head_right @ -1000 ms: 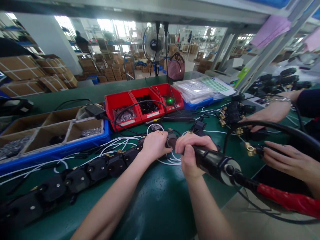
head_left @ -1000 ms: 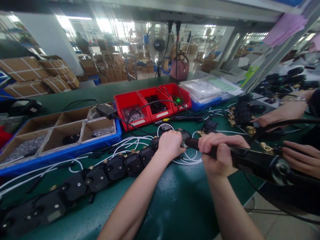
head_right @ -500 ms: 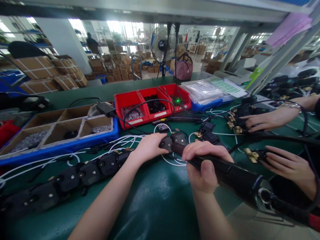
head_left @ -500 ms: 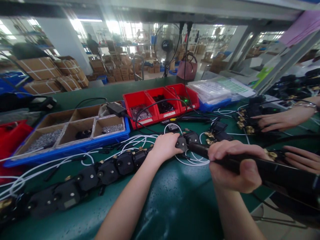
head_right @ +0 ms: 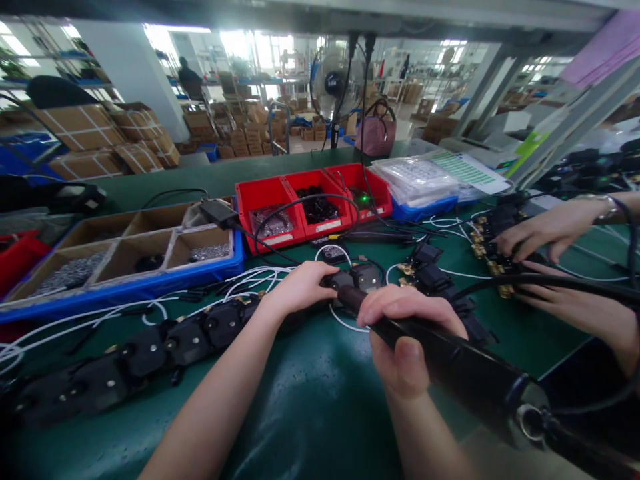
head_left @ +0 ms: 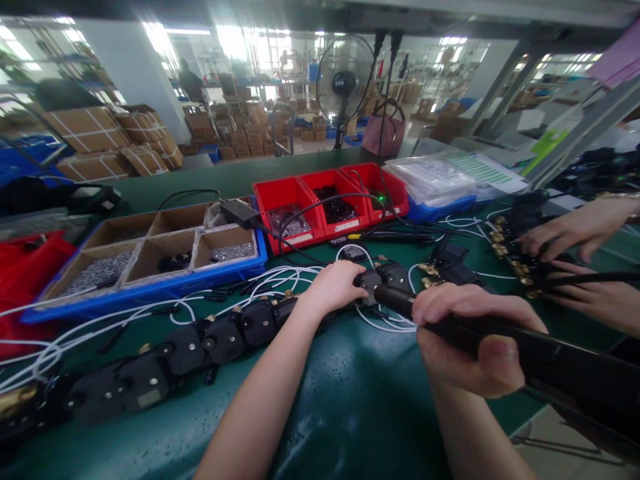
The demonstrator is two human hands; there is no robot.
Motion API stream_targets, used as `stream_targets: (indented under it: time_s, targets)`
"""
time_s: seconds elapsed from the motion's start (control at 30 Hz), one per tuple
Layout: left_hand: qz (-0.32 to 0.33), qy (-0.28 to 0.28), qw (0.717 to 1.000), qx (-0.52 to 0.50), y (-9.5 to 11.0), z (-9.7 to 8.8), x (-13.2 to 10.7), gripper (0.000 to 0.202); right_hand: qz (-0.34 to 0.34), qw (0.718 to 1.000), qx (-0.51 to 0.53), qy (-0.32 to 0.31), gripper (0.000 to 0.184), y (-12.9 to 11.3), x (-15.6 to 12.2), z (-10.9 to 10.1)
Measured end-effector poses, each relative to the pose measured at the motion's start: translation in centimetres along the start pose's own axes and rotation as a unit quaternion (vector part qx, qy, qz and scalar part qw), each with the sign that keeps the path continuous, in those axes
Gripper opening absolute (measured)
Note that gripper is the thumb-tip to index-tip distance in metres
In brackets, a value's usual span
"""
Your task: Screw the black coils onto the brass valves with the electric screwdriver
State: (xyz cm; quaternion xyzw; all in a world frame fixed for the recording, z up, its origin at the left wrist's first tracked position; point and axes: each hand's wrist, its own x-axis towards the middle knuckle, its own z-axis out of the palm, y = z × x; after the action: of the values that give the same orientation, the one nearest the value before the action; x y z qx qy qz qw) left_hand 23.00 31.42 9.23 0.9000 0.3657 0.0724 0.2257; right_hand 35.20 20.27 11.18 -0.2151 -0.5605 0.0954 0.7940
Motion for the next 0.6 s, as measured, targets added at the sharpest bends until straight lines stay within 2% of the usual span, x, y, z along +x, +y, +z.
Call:
stream_targets:
  time_s: [0.27, 0.47, 0.6]
  targets:
    - [0.006, 0.002, 1.000, -0.005, -0.2, 0.1, 0.2, 0.030, 0.010, 1.000, -0.010, 0.005, 0.021, 0.2, -0.2, -0.1]
    - [0.017, 0.004, 1.000, -0.010, 0.0, -0.1, 0.2, 0.024, 0.004, 0.999, -0.002, -0.048, 0.020, 0.4, -0.1, 0.4]
    - [0.016, 0.007, 1.000, -0.012, 0.2, 0.0, 0.3, 0.022, -0.004, 0.999, -0.002, -0.035, 0.017, 0.5, 0.0, 1.0]
